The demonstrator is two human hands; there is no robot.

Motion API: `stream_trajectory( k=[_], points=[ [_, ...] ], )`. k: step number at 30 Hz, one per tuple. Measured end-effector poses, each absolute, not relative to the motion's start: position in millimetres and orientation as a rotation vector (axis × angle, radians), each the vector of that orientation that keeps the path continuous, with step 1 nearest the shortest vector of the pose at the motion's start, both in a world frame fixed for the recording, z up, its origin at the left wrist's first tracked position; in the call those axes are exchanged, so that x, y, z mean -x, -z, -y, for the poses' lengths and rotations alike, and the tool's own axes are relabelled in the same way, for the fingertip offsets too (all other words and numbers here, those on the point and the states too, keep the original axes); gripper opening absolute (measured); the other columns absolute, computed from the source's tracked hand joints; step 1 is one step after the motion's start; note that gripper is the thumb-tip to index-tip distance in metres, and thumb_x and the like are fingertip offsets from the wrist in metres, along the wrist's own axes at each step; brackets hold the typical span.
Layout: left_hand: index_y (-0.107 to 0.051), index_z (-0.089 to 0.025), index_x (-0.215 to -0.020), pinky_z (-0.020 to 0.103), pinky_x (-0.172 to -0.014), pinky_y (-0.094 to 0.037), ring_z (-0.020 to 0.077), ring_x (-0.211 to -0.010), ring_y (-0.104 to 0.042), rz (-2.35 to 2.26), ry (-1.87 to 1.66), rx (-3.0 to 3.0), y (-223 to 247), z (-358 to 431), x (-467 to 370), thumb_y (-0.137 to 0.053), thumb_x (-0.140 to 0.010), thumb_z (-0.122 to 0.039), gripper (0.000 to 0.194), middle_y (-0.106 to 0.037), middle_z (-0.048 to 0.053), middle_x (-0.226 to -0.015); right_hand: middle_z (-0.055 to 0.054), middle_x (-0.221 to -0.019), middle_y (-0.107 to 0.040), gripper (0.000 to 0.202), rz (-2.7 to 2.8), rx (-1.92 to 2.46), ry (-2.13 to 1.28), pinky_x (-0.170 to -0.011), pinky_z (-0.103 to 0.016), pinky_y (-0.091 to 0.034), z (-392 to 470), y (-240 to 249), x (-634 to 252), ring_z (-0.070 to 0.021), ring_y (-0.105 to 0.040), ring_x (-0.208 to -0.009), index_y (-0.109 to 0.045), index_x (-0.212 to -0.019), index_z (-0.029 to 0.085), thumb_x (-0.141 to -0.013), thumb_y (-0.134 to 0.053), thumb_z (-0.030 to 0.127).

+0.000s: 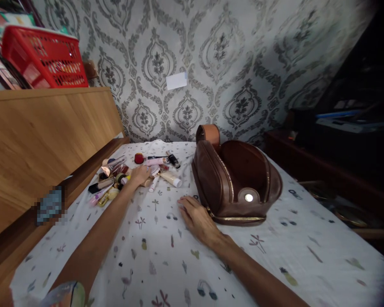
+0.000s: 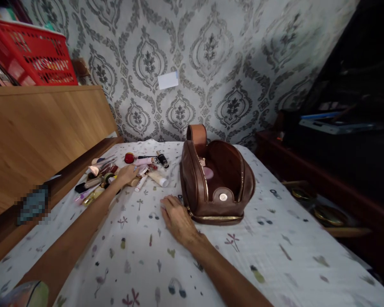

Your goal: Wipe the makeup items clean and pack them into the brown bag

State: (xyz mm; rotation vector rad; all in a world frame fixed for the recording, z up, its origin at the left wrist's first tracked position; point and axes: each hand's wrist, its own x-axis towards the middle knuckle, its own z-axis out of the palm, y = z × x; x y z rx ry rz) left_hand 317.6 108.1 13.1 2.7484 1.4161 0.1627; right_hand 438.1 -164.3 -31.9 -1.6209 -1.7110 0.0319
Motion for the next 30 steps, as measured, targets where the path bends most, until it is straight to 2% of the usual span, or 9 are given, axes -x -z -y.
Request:
stream_trajectory(
  k=[3, 6, 9, 12, 15, 18, 21, 26, 30],
  points=[
    [-0.070, -0.015, -0.104, 0.041, -0.096, -0.047, 0.0316, -0.118, -0.061, -1.372, -0.035, -2.798, -22, -107, -309, -0.037, -0.101, -0.049, 0.047, -0.070, 0.016, -0.116, -0.011, -0.109, -0.066, 0.022, 1.706, 1.616, -0.048, -0.092, -0.041, -0.054, 166, 32, -439, -0.0238, -0.062, -0.104, -0.064, -0.107, 0.018, -0.093, -0.048, 0.012],
    [-0.072, -0.012, -0.097, 0.043, -0.094, -0.047, 0.0367, -0.116, -0.062, -1.359, 0.094, -2.805, -33, -112, -302, -0.037, -0.099, -0.052, 0.053, -0.071, 0.020, -0.110, -0.011, -0.110, -0.065, 0.024, 1.715, 1.620, -0.083, -0.093, -0.041, -0.053, 168, 31, -439, -0.0235, -0.062, -0.104, -0.063, -0.109, 0.017, -0.092, -0.047, 0.011],
    [-0.066, -0.014, -0.111, 0.044, -0.093, -0.051, 0.0287, -0.110, -0.063, -1.294, 0.216, -2.790, -43, -121, -303, -0.052, -0.097, -0.043, 0.035, -0.066, 0.013, -0.118, -0.011, -0.109, -0.065, 0.023, 1.723, 1.622, -0.093, -0.093, -0.041, -0.053, 168, 30, -439, -0.0236, -0.061, -0.104, -0.063, -0.107, 0.017, -0.093, -0.047, 0.011],
    [-0.058, -0.017, -0.124, 0.044, -0.089, -0.055, 0.0225, -0.106, -0.062, -1.159, 0.308, -2.758, -45, -127, -311, -0.060, -0.095, -0.035, 0.035, -0.060, 0.009, -0.125, -0.011, -0.108, -0.065, 0.021, 1.725, 1.616, -0.081, -0.092, -0.041, -0.053, 167, 31, -440, -0.0231, -0.061, -0.103, -0.063, -0.106, 0.018, -0.093, -0.048, 0.011],
    [-0.061, -0.015, -0.118, 0.041, -0.086, -0.056, 0.0216, -0.100, -0.064, -1.002, 0.319, -2.722, -41, -126, -318, -0.061, -0.094, -0.034, 0.030, -0.064, 0.008, -0.117, -0.010, -0.106, -0.065, 0.020, 1.733, 1.615, -0.070, -0.090, -0.041, -0.054, 166, 32, -440, -0.0231, -0.061, -0.101, -0.063, -0.104, 0.017, -0.092, -0.049, 0.011],
    [-0.064, -0.014, -0.114, 0.031, -0.080, -0.056, 0.0199, -0.092, -0.067, -0.882, 0.243, -2.696, -34, -118, -323, -0.061, -0.089, -0.024, 0.027, -0.070, 0.005, -0.102, -0.010, -0.105, -0.065, 0.018, 1.732, 1.622, -0.064, -0.090, -0.041, -0.053, 165, 33, -439, -0.0231, -0.061, -0.101, -0.063, -0.100, 0.018, -0.092, -0.050, 0.011],
    [-0.063, -0.013, -0.118, 0.028, -0.081, -0.055, 0.0213, -0.097, -0.067, -0.864, 0.139, -2.709, -27, -108, -325, -0.053, -0.087, -0.021, 0.034, -0.071, 0.006, -0.106, -0.010, -0.105, -0.064, 0.016, 1.733, 1.628, -0.070, -0.090, -0.041, -0.053, 165, 33, -439, -0.0235, -0.061, -0.101, -0.063, -0.097, 0.018, -0.092, -0.049, 0.011],
    [-0.066, -0.015, -0.112, 0.036, -0.090, -0.053, 0.0245, -0.106, -0.064, -1.003, 0.195, -2.790, -23, -99, -315, -0.061, -0.090, -0.027, 0.025, -0.068, 0.009, -0.114, -0.010, -0.107, -0.064, 0.019, 1.736, 1.607, -0.077, -0.092, -0.041, -0.053, 166, 33, -440, -0.0232, -0.061, -0.103, -0.063, -0.101, 0.018, -0.092, -0.049, 0.010],
    [-0.059, -0.016, -0.121, 0.044, -0.089, -0.055, 0.0222, -0.105, -0.063, -1.097, 0.345, -2.835, -27, -99, -309, -0.061, -0.094, -0.035, 0.033, -0.062, 0.009, -0.122, -0.010, -0.108, -0.064, 0.020, 1.740, 1.611, -0.098, -0.093, -0.042, -0.053, 167, 33, -440, -0.0239, -0.060, -0.104, -0.063, -0.102, 0.018, -0.093, -0.047, 0.010]
  ],
)
